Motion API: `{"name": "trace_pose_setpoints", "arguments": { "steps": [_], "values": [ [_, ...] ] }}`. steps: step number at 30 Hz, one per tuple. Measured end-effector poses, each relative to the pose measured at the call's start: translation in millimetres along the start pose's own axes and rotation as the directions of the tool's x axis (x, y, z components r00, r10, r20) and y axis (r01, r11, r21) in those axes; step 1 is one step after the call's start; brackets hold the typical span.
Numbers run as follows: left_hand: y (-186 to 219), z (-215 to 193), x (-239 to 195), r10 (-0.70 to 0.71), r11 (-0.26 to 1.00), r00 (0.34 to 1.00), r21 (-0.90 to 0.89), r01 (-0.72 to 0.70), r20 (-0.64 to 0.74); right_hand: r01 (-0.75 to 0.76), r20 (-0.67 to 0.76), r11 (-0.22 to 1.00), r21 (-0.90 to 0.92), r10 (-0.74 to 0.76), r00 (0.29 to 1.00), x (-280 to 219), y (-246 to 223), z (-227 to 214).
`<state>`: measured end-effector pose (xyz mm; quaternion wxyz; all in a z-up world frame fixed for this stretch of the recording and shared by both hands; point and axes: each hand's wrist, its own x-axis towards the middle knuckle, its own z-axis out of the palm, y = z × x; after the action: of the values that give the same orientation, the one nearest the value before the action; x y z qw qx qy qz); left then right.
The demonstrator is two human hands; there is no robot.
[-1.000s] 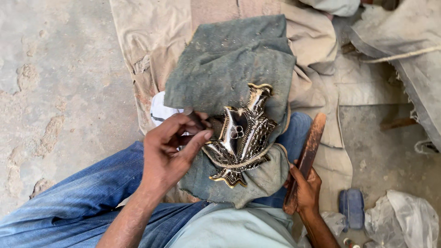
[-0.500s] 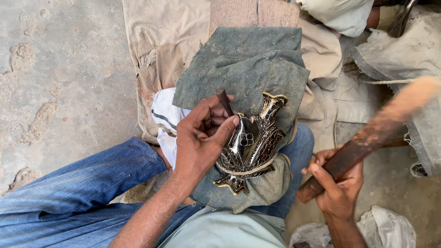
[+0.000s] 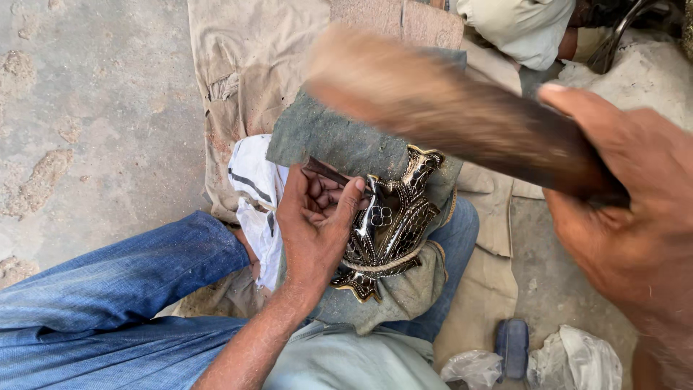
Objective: The person sits on the ground and uses a hammer and chisel to emboss a decorative pattern on a metal piece. They repeatedly reposition the chisel and strike it with the hammer to shape the metal surface.
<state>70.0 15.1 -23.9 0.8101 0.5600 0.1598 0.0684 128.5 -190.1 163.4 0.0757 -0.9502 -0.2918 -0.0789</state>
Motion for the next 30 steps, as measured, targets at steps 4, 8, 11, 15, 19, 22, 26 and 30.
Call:
{"name": "trace_pose_setpoints", "arguments": {
  "steps": [4, 8, 11, 15, 19, 22, 26, 30],
  "values": [
    [-3.8, 4.4, -4.2, 0.046, 0.999, 0.997, 0.027, -0.044, -0.062, 0.211, 0.091, 0.897, -0.388, -0.19, 0.978, 33.2, -27.9, -17.1],
    [-5.6, 4.7, -6.6, 0.086, 0.994, 0.994, 0.066, -0.082, -0.069, 0.383, 0.312, 0.72, -0.579, -0.239, 0.92, 52.1, -45.0, -25.9],
    [-5.1, 4.0, -8.5, 0.091, 0.994, 0.993, 0.07, -0.086, -0.075, 0.47, 0.374, 0.637, -0.611, -0.291, 0.881, 60.6, -52.9, -27.3],
    [-6.6, 9.9, -10.3, 0.139, 0.986, 0.981, 0.106, -0.125, -0.134, 0.475, 0.298, 0.702, -0.531, -0.369, 0.88, 68.7, -65.7, -28.3],
    [-12.4, 11.5, -11.7, 0.151, 0.975, 0.974, 0.189, -0.118, -0.169, 0.525, 0.455, 0.574, -0.628, -0.276, 0.846, 76.0, -76.1, -25.6],
    [-13.0, 11.0, -7.5, 0.155, 0.978, 0.979, 0.158, -0.133, -0.136, 0.482, 0.31, 0.667, -0.568, -0.368, 0.876, 86.8, -77.2, -23.5],
    [-11.7, 9.8, -7.4, 0.147, 0.978, 0.98, 0.166, -0.124, -0.133, 0.536, 0.397, 0.573, -0.62, -0.36, 0.844, 89.3, -72.9, -23.5],
    [-8.5, 9.9, -5.3, 0.186, 0.959, 0.979, 0.231, -0.164, -0.077, 0.477, 0.371, 0.688, -0.546, -0.312, 0.875, 82.7, -65.4, -22.2]
  ]
}}
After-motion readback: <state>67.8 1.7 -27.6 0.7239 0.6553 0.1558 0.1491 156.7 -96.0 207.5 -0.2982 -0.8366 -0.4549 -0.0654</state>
